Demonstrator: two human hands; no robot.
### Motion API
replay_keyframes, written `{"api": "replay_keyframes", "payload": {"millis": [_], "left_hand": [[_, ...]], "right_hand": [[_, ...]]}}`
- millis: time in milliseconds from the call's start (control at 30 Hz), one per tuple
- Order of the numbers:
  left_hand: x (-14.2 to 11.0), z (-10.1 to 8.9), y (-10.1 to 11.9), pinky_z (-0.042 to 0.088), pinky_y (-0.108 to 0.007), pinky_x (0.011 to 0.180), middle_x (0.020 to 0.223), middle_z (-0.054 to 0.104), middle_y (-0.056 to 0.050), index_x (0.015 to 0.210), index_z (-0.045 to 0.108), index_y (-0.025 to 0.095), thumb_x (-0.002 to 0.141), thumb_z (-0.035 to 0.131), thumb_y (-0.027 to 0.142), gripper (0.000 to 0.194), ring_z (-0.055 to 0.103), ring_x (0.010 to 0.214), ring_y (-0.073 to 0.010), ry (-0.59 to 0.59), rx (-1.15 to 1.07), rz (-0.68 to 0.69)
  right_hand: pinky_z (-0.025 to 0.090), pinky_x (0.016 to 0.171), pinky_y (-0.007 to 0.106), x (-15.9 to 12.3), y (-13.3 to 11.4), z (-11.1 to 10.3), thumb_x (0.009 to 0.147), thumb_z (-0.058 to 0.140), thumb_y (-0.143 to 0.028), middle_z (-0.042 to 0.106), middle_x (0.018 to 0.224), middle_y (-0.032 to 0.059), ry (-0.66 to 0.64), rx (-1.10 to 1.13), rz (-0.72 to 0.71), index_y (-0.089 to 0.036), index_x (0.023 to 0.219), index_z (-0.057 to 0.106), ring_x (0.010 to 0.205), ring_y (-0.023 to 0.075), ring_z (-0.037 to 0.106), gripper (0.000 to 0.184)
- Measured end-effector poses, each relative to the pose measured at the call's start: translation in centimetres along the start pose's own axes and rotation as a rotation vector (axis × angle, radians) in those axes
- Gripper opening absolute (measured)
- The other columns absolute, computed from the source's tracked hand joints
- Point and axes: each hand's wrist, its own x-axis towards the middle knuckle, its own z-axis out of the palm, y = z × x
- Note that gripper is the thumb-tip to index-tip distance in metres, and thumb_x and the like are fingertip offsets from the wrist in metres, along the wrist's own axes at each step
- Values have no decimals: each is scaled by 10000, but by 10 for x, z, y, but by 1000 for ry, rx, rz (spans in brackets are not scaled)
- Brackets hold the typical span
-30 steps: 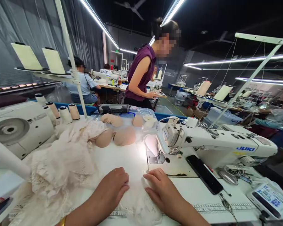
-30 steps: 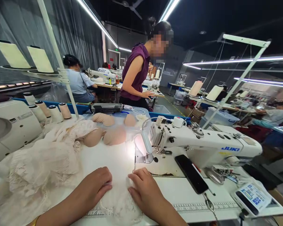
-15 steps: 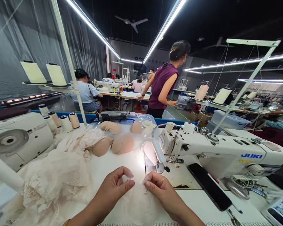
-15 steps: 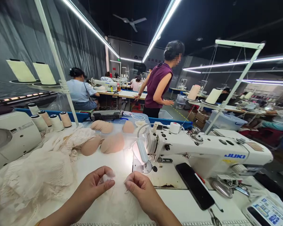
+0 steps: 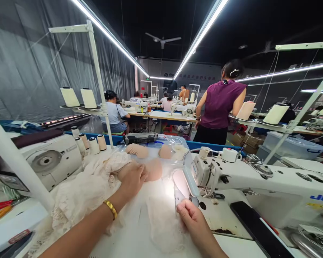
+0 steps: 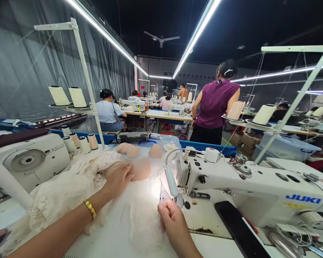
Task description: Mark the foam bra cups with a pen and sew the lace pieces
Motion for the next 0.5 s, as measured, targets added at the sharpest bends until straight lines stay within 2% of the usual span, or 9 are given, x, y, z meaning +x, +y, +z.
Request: {"api": "replay_keyframes", "payload": {"millis": [100,200,333,400,433,500], "left_hand": [[8,3,-8,456,-605,1183,1357,722,-140,1265,695,154,1033,661,350,306,658,1307,-324,17,50,-7],[8,-2,-6,507,-554,1126,1254,756,-105,1170,728,173,1036,675,369,243,696,1203,-286,80,72,-18],[4,-24,10,509,-510,1047,1113,757,-127,1053,700,171,998,553,263,183,690,1098,-301,223,46,-92],[-4,-35,24,509,-470,978,1083,744,-119,1035,664,196,948,516,302,201,679,1058,-312,260,-22,-132],[-11,-38,31,513,-439,927,1051,737,-97,1016,648,215,928,520,353,208,676,1023,-305,243,-72,-142],[-28,-40,46,509,-362,764,908,699,-34,938,622,244,888,553,477,248,663,881,-266,127,-189,-138]], "right_hand": [[333,621,319,0,1,1,931,547,-870,496,562,-60,-5,-5,-24,-263,771,496,569,183,462,630],[332,625,322,-2,1,3,935,531,-877,466,566,-63,-12,-10,-39,-263,771,494,574,186,450,636],[337,635,323,-4,-2,3,944,557,-826,457,673,-34,72,-99,-114,-256,749,510,658,201,459,605],[350,643,320,-5,-7,1,933,600,-784,469,710,-22,78,-100,-121,-250,745,521,689,205,470,571],[359,641,317,-5,-10,0,933,610,-762,479,711,-22,64,-78,-97,-247,757,531,684,202,479,549],[374,622,306,-3,-14,-3,947,604,-724,518,712,-29,30,-15,-19,-240,814,564,650,188,510,504]]}}
